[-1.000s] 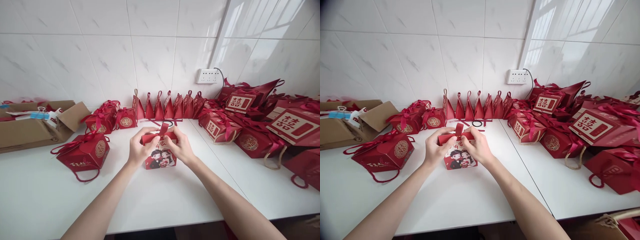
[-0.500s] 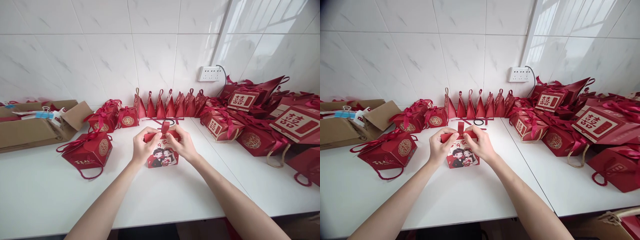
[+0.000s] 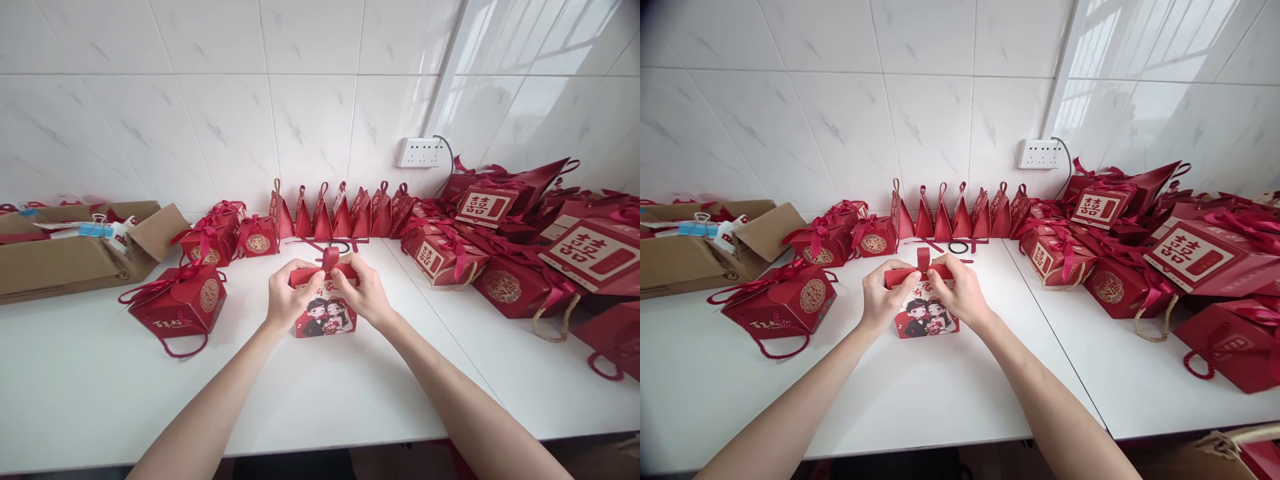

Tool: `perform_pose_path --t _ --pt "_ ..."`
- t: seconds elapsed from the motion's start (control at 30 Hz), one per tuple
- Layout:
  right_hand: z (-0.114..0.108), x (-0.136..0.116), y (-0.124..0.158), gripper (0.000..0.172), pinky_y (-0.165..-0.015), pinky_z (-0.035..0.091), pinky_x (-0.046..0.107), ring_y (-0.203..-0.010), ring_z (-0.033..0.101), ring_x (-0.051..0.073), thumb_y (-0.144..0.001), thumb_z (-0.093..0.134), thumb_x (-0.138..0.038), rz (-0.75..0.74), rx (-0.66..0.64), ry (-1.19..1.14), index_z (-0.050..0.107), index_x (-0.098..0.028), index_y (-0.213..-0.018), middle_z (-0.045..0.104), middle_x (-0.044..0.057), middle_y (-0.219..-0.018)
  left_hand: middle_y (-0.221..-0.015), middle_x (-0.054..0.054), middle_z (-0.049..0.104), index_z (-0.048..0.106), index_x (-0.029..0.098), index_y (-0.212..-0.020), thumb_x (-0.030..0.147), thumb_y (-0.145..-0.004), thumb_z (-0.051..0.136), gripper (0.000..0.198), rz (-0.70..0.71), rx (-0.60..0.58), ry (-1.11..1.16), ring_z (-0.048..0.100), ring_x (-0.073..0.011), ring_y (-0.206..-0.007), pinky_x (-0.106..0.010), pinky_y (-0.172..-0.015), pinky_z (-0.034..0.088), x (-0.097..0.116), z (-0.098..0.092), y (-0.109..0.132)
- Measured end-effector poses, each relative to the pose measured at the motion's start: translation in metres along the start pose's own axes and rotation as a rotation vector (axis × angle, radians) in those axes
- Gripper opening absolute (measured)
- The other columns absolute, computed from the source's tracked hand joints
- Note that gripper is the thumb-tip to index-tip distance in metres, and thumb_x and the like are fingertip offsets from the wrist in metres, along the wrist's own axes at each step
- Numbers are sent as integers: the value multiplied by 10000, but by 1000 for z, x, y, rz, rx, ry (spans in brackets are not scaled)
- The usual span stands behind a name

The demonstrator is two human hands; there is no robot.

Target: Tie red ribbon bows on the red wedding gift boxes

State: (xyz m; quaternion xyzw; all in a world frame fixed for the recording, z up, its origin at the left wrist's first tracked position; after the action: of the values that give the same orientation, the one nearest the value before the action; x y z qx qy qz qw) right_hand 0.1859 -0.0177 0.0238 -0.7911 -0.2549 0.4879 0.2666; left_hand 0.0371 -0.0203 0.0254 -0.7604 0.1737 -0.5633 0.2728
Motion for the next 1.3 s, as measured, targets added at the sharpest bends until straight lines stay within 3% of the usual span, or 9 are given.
perform_pose_path --t 0.2,0.37,0.53,0.87,1.17,1.3 --pt "0 0 2 80 -610 444 249 -677 559 136 -858 471 -275 -34 1 -15 492 -205 -825 604 10 -790 -615 20 626 588 172 -681 299 -736 615 141 6 -40 49 564 -103 -550 -200 -515 443 2 -1 0" --pt "-1 1 4 69 -622 439 263 -699 560 147 -855 483 -266 -54 -1 -11 497 -207 -822 597 14 -793 -734 -8 672 618 172 -812 297 -714 634 160 24 -54 87 614 -131 -637 -221 -581 478 1 0 1" --pt "0 -2 2 104 -653 430 272 -716 546 151 -869 458 -283 -24 2 16 505 -204 -820 585 15 -782 -708 -9 651 603 167 -707 283 -745 605 122 -6 -70 58 599 -122 -643 -204 -566 463 4 0 0" --pt "1 0 1 101 -639 418 262 -701 530 142 -871 432 -256 -43 3 -19 491 -200 -811 566 18 -790 -608 16 593 606 161 -746 306 -725 617 146 -44 -119 120 523 -102 -531 -207 -491 415 -1 -2 -3" --pt "1 -4 -2 72 -635 421 260 -683 508 138 -837 433 -221 -21 22 -54 474 -205 -780 535 1 -749 -640 -4 632 622 160 -690 274 -731 608 123 -17 -80 24 575 -121 -609 -213 -573 467 4 -1 -5" --pt "1 -2 -2 44 -639 431 265 -691 511 142 -818 469 -243 -21 -2 -89 474 -207 -792 530 0 -754 -600 0 616 619 160 -680 287 -718 618 133 -43 -55 48 560 -119 -565 -215 -538 457 2 -1 -4"
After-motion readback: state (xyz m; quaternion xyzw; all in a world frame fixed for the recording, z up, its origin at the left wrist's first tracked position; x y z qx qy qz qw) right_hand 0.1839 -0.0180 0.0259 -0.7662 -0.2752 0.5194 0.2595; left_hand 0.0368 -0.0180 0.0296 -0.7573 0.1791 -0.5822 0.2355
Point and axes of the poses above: each hand's wrist, its own y-axis away from the middle knuckle, its own z-axis out of the palm, x = y × z, the point moved 1 cm from there along -y, towards the middle knuckle
